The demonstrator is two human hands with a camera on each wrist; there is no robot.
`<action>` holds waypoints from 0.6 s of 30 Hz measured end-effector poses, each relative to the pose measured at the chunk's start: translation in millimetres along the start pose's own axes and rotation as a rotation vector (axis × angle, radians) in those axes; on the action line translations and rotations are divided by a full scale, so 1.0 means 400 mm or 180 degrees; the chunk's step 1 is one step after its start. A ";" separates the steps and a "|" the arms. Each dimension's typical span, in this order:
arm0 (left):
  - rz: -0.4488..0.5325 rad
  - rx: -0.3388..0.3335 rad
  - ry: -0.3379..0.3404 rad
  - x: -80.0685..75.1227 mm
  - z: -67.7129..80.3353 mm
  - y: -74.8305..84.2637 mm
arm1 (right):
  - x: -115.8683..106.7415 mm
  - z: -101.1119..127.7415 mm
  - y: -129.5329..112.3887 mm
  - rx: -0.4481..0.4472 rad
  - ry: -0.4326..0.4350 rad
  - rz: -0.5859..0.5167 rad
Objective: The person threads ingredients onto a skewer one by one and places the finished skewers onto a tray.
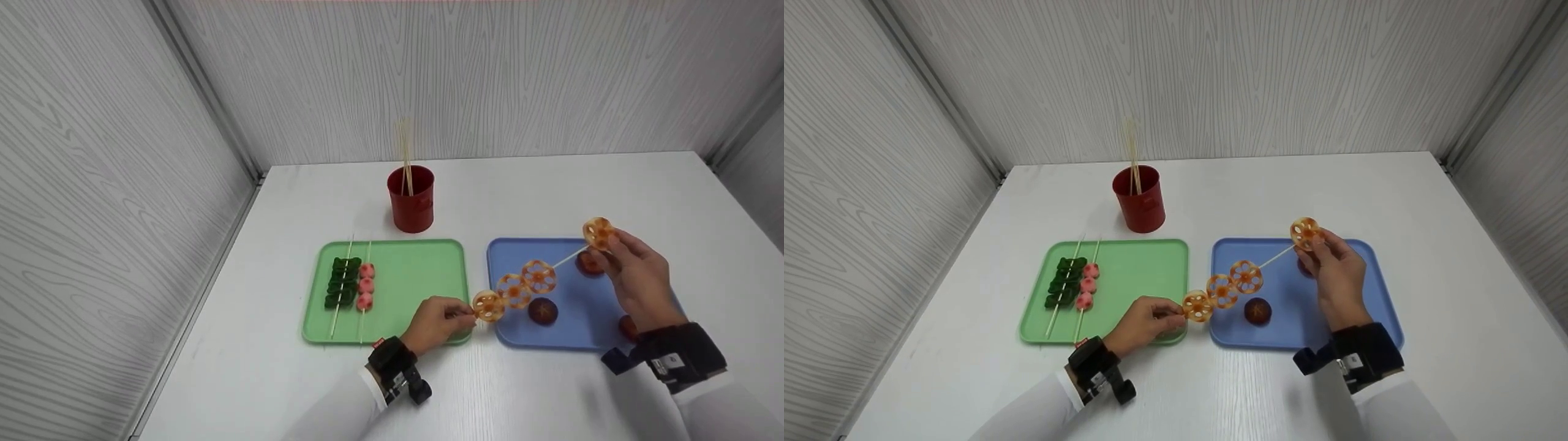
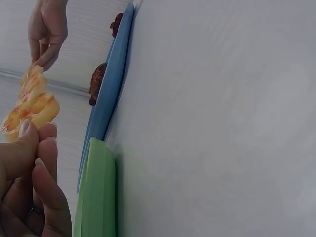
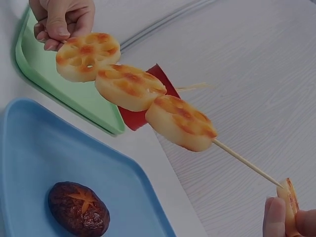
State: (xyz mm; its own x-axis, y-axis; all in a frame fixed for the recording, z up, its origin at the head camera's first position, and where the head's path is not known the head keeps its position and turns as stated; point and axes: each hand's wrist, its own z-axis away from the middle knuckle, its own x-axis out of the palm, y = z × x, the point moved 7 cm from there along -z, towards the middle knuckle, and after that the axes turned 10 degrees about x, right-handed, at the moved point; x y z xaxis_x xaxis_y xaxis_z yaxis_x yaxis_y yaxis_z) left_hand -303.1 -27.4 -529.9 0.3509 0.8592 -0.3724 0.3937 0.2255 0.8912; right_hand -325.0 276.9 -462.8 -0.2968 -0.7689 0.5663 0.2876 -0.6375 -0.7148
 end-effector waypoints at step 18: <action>-0.0054 0.0003 0.0036 -0.011 0.004 -0.004 | -0.004 -0.004 0.011 0.0089 -0.0216 -0.0117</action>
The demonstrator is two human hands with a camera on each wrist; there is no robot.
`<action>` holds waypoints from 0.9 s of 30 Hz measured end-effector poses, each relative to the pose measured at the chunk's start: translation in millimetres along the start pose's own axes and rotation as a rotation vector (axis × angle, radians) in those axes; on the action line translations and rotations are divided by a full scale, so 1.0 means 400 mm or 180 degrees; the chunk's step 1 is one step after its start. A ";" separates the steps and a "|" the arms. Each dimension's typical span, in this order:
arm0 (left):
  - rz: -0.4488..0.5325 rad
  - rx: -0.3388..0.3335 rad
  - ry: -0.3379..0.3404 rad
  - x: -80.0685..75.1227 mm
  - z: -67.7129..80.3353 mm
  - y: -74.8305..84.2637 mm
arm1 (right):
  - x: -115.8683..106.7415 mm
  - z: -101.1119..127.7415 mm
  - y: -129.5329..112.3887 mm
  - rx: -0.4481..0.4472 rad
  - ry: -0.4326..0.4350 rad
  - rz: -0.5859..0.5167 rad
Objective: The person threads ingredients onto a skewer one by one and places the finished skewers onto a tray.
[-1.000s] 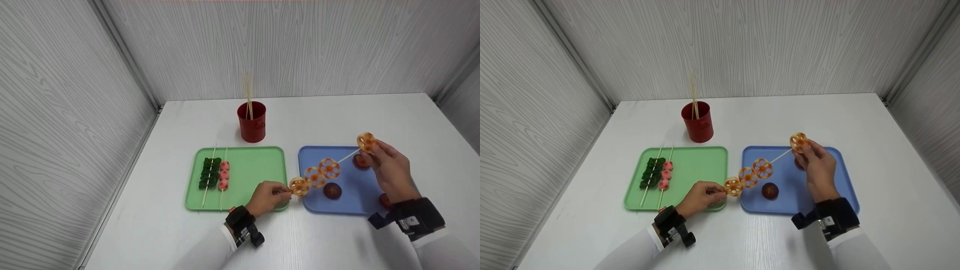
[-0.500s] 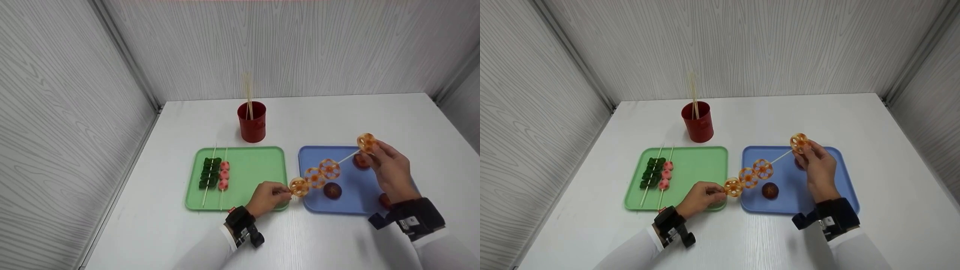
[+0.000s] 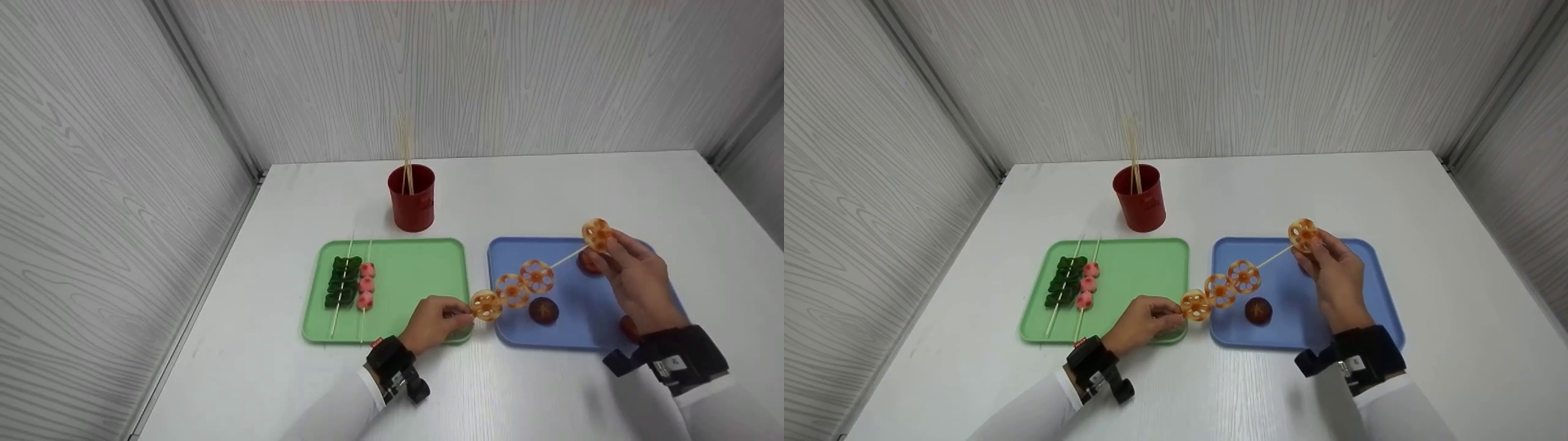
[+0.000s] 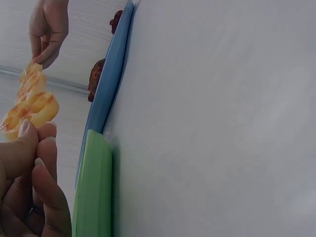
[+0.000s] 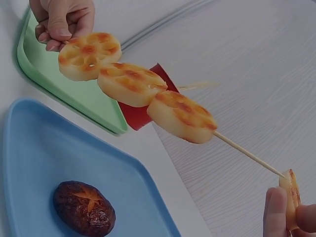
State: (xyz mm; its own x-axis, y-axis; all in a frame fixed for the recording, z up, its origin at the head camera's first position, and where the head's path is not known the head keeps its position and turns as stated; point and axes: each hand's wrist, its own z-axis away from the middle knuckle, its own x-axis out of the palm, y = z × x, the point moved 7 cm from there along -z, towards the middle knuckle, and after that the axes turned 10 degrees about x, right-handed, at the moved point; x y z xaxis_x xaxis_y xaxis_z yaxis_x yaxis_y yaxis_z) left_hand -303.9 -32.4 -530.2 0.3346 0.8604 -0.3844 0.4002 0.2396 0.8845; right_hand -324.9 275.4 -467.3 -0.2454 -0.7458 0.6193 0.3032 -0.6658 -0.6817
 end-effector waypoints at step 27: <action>0.0120 -0.0016 0.0001 0.006 -0.006 0.011 | 0.033 0.003 0.024 -0.0462 -0.0177 0.0516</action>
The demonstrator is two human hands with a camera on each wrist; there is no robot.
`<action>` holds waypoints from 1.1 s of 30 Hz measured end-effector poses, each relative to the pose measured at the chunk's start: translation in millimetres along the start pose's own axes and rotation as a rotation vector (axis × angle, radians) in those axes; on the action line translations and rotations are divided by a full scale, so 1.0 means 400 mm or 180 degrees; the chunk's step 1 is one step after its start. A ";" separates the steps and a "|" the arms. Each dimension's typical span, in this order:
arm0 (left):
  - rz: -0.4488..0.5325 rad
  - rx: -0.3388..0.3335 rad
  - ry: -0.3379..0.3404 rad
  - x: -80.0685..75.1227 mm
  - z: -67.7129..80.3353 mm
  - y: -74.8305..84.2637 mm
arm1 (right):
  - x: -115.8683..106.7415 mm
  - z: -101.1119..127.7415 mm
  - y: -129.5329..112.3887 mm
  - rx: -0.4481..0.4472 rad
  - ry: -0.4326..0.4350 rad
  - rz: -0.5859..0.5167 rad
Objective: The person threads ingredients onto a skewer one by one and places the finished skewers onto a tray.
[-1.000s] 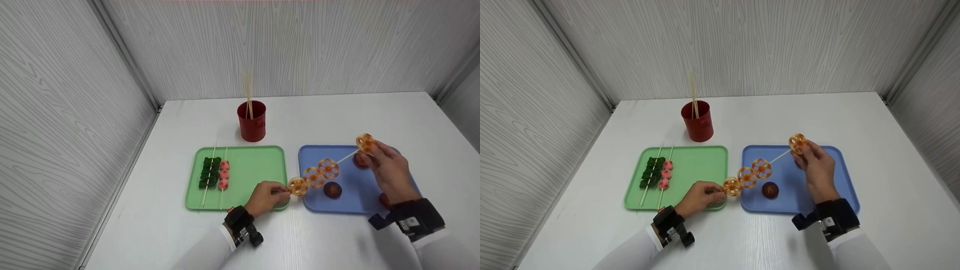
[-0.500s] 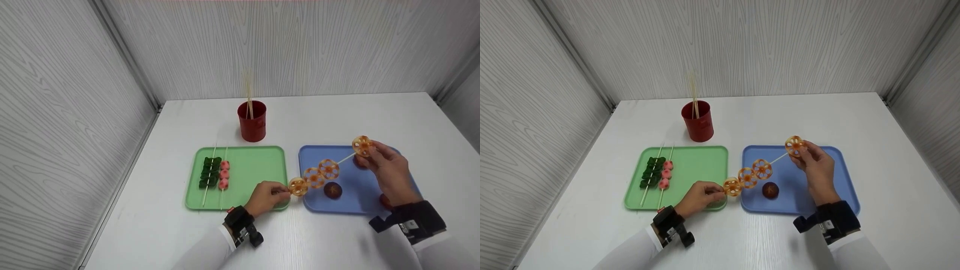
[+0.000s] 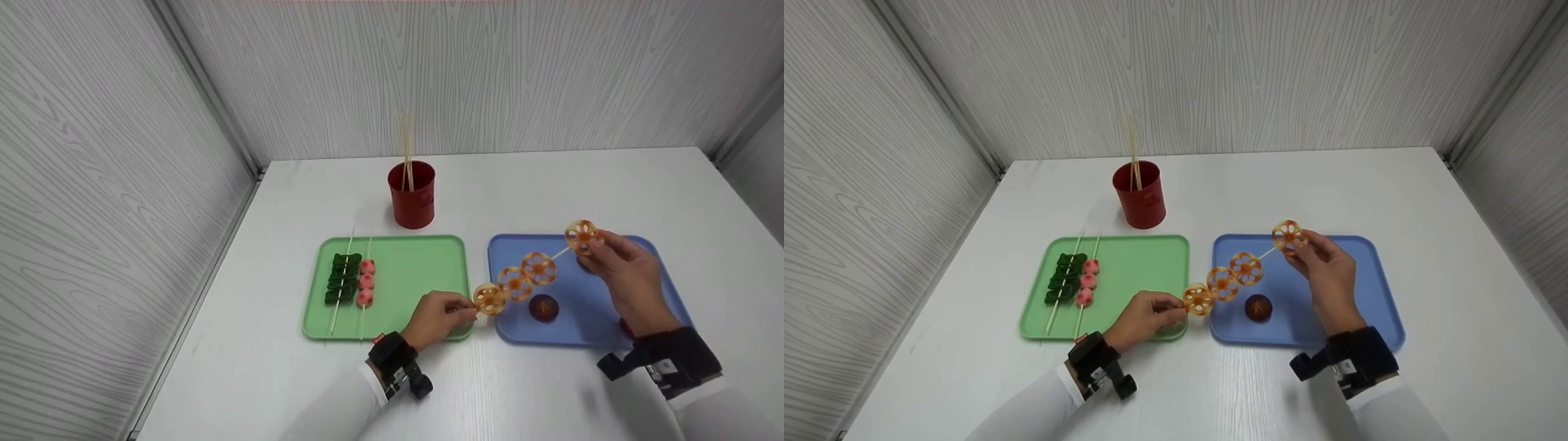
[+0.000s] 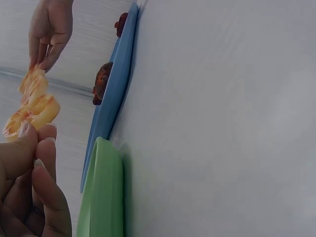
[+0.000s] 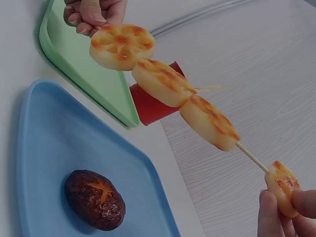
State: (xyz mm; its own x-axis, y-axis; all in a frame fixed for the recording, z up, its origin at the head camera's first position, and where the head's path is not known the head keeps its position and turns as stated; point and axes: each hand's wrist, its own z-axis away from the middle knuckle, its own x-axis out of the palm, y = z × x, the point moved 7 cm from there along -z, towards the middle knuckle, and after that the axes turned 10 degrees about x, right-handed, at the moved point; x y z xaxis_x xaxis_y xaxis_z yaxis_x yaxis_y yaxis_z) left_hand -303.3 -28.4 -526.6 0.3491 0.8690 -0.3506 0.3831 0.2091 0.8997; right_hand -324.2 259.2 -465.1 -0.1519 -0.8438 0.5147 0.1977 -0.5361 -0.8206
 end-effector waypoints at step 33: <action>0.0039 -0.0165 0.0005 0.000 0.010 -0.005 | 0.038 0.007 0.058 -0.0435 -0.0179 0.1439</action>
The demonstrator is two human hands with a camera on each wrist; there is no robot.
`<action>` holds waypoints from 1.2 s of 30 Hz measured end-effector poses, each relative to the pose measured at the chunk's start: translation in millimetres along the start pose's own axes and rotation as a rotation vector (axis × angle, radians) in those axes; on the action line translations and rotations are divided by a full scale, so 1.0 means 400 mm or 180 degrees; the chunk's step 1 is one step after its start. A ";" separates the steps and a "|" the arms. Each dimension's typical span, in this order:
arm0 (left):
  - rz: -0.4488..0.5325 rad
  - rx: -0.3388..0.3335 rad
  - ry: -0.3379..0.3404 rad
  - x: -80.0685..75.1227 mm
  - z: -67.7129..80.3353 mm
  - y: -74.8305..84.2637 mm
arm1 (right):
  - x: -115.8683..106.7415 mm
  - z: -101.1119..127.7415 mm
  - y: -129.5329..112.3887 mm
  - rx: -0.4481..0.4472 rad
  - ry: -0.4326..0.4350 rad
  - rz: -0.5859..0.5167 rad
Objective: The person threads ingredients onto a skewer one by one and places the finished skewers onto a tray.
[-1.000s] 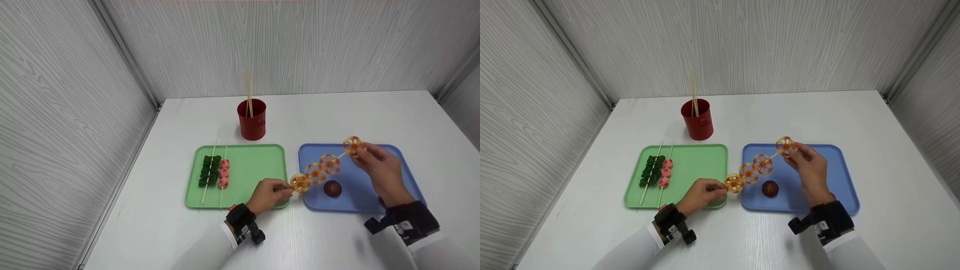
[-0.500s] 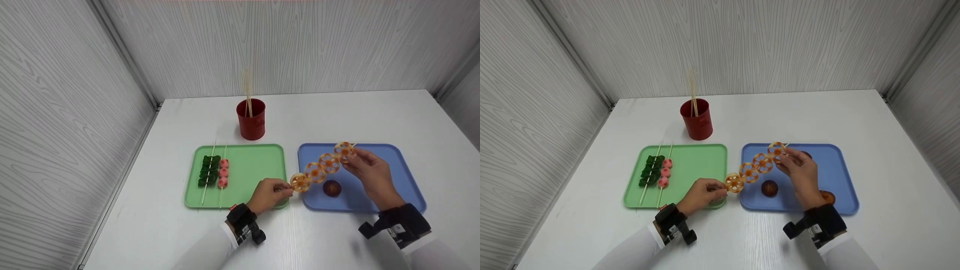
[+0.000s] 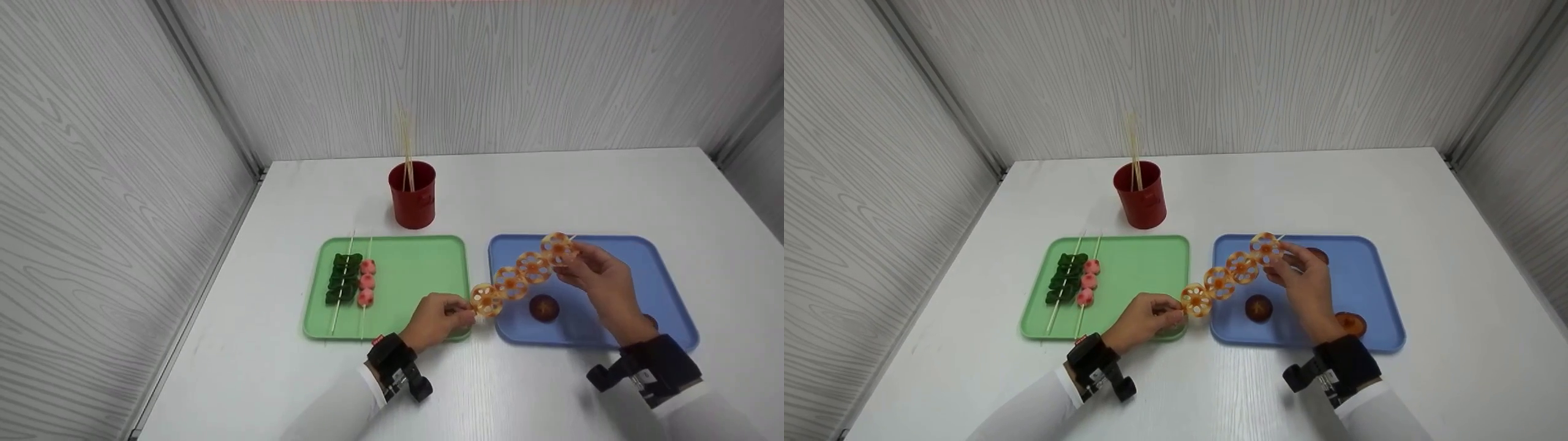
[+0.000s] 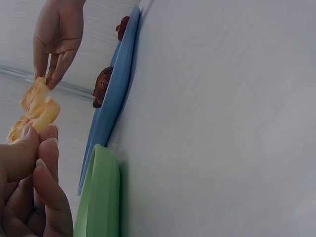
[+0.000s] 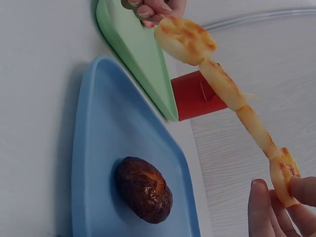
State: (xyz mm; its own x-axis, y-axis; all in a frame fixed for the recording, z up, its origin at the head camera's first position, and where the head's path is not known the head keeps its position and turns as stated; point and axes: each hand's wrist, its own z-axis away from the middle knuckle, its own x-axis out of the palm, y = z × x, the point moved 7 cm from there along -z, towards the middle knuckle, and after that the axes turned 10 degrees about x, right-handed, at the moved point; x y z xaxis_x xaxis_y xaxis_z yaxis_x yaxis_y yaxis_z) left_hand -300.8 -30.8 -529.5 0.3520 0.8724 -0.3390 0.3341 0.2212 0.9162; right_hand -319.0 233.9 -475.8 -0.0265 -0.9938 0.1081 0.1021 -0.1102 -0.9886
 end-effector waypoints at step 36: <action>0.0141 -0.0644 0.0932 -0.253 0.151 -0.066 | -0.019 0.031 0.025 -0.0333 0.0124 0.2273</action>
State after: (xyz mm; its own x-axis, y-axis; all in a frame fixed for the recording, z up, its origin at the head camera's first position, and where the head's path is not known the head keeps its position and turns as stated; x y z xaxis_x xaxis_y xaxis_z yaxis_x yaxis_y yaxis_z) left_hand -292.5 -151.0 -532.3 0.0871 0.9645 -0.2494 0.1339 0.2367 0.9623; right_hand -305.3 240.2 -485.2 -0.0244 -0.8213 -0.5699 0.0121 0.5698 -0.8217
